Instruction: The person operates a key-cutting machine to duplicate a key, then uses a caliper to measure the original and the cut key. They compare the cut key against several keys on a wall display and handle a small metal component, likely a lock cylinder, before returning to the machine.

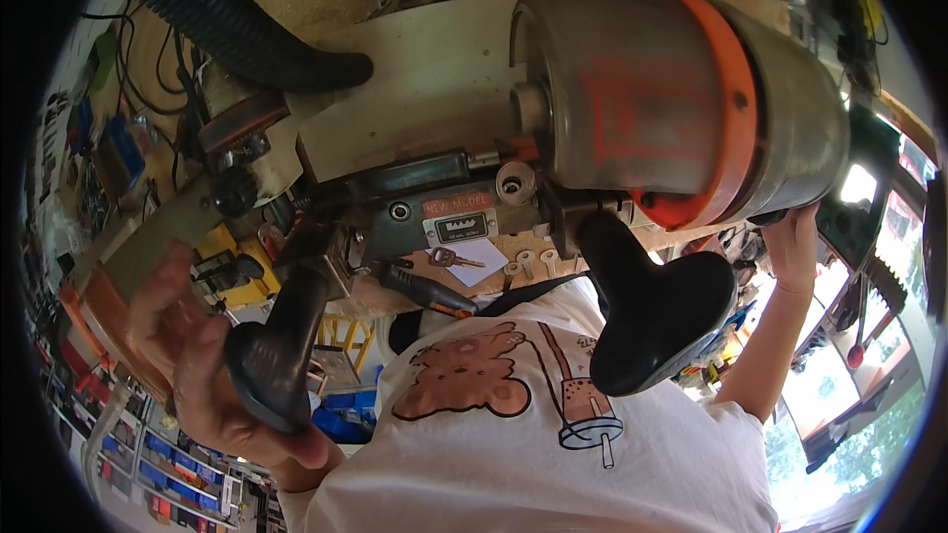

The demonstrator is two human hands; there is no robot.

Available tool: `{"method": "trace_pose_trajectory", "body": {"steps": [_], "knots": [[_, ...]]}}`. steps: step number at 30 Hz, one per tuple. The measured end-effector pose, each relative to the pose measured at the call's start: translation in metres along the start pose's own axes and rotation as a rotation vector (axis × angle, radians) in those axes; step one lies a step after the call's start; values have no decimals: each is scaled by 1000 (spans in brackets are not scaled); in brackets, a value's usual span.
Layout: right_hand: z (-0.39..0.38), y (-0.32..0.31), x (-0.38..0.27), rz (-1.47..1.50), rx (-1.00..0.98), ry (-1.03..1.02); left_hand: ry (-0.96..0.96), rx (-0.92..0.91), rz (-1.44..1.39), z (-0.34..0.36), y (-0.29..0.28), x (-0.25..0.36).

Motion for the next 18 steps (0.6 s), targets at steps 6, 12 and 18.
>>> {"method": "trace_pose_trajectory", "body": {"steps": [6, 12, 18], "knots": [[1, -5, -4, -233, -129, 75, 43, 20, 22, 1, 2, -2], [0, -8, -5, -136, -47, 116, 31, 28, 15, 2, 4, -1], [3, -19, -6, -104, -85, 147, 27, -1, -9, 2, 1, -3]]}}
Point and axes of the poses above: each hand's wrist, its own z-axis towards the middle knuckle, its own y-axis out of the palm, x = y × z, the point moved 1 cm from there along z, towards the middle knuckle, and after that the axes turned 5 degrees about -y, right-handed, at the moved point
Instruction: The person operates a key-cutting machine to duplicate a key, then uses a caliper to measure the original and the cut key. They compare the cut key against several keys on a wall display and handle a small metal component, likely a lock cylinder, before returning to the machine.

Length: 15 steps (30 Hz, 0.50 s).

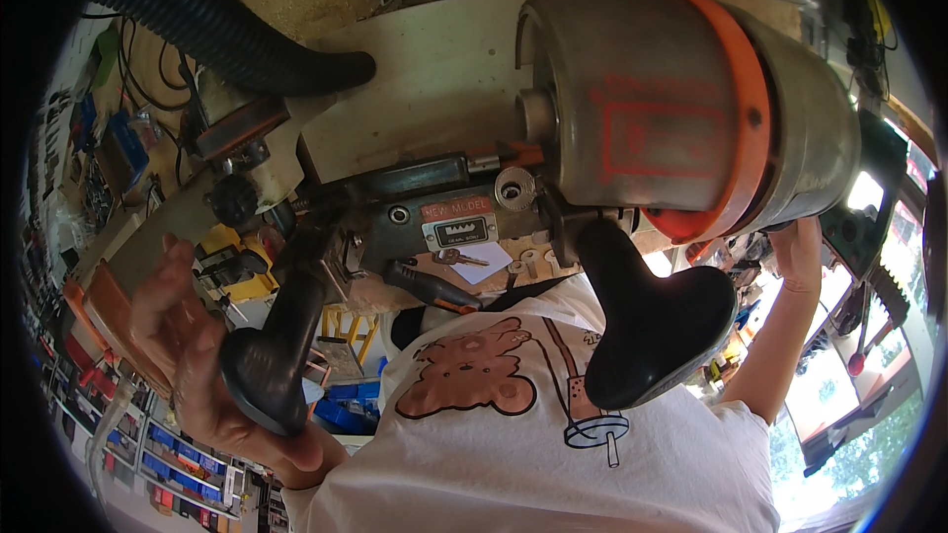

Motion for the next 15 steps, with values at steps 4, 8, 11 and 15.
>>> {"method": "trace_pose_trajectory", "body": {"steps": [4, 8, 11, 15], "knots": [[-4, -14, 8, -30, 138, -28, 29, -14, -47, 1, -1, -5], [-3, -17, 9, -53, 169, 13, -54, -78, -91, 2, -5, 6], [-6, -23, 10, 25, 70, -6, -18, -189, -139, 15, -12, 4], [-7, -4, 3, -18, 135, -25, 3, -203, -127, 21, -16, 6]]}}
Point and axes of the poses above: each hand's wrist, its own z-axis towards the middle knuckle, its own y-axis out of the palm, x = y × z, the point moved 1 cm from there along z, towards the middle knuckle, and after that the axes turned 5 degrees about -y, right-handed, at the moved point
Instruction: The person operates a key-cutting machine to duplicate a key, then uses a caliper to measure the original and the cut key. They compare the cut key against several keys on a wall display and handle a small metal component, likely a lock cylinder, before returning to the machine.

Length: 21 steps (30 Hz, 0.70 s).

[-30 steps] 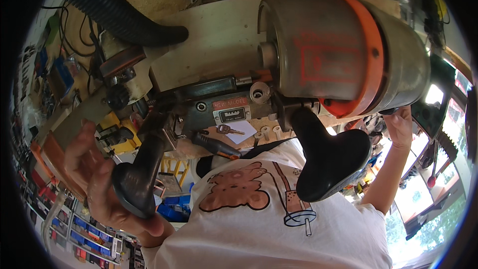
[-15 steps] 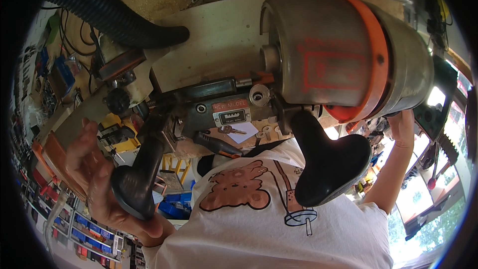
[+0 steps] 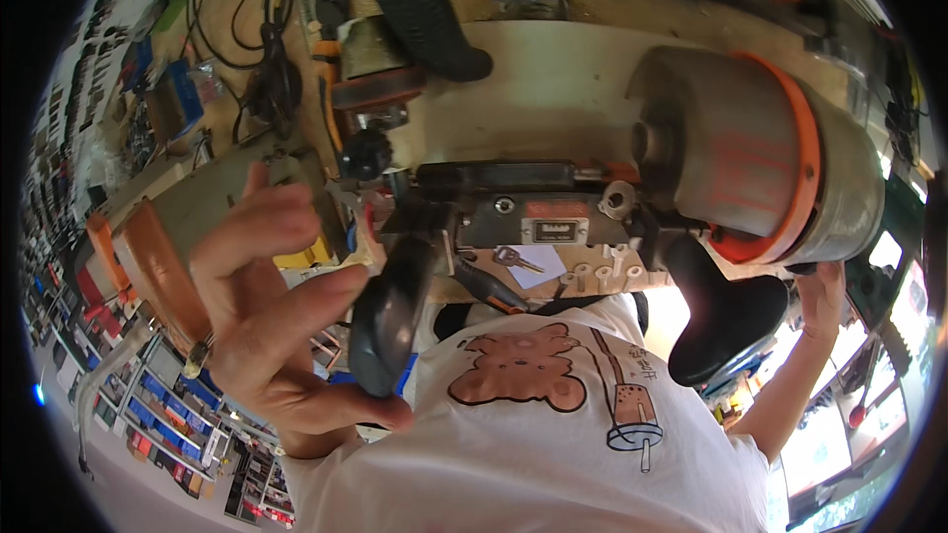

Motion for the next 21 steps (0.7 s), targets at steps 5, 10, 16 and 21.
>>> {"method": "trace_pose_trajectory", "body": {"steps": [5, 10, 16, 21], "knots": [[2, 16, 2, 98, -82, -137, 53, -93, 25, -1, -5, -4], [-2, 35, 2, 92, -62, -197, 78, -47, 23, 1, -1, -3], [5, 38, 2, 363, -171, -204, 54, 90, -88, 15, 1, -7], [2, 23, 19, -32, 319, -102, -360, 270, 166, 59, 4, -20]]}}
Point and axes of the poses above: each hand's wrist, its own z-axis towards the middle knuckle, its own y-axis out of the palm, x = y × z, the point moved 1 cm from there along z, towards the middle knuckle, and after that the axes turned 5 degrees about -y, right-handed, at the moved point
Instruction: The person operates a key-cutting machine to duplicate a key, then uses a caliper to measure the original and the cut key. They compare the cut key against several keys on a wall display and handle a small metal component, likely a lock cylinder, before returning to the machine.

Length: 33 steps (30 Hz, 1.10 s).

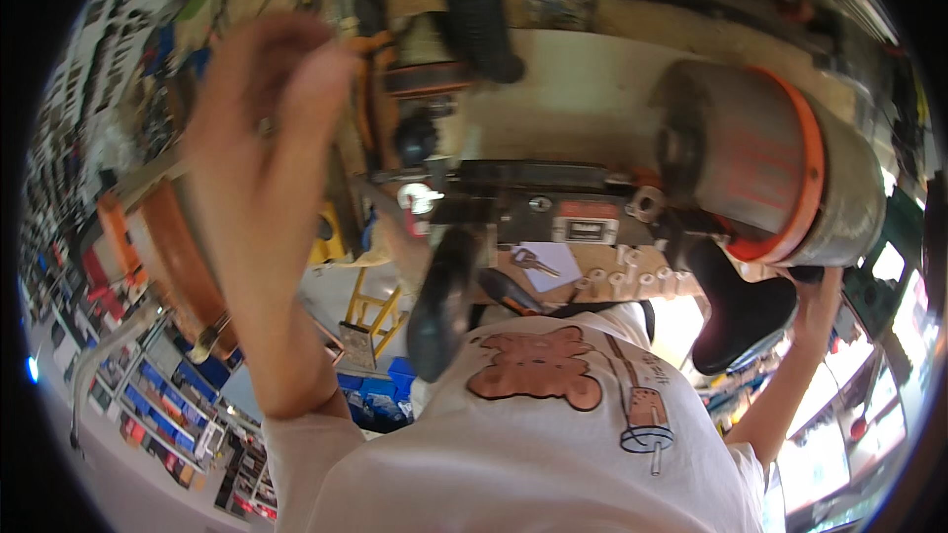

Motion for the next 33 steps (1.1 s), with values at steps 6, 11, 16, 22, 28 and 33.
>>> {"method": "trace_pose_trajectory", "body": {"steps": [6, 11, 16, 22, 28, 33], "knots": [[3, -6, -5, 66, -145, -41, -119, -382, 177, 29, 10, 6], [4, -8, 0, 149, -228, -18, -128, -419, 50, 28, 10, -2], [5, -10, -1, 106, -231, -24, -107, -452, -377, 20, 11, -15], [1, -1, -3, 98, -129, -8, 15, -356, -115, 16, 8, -13], [4, -2, 1, 115, -249, -45, 318, -205, 353, -20, 2, 13], [-3, 11, -8, 130, -278, -44, 484, -158, 528, -22, 9, 19]]}}
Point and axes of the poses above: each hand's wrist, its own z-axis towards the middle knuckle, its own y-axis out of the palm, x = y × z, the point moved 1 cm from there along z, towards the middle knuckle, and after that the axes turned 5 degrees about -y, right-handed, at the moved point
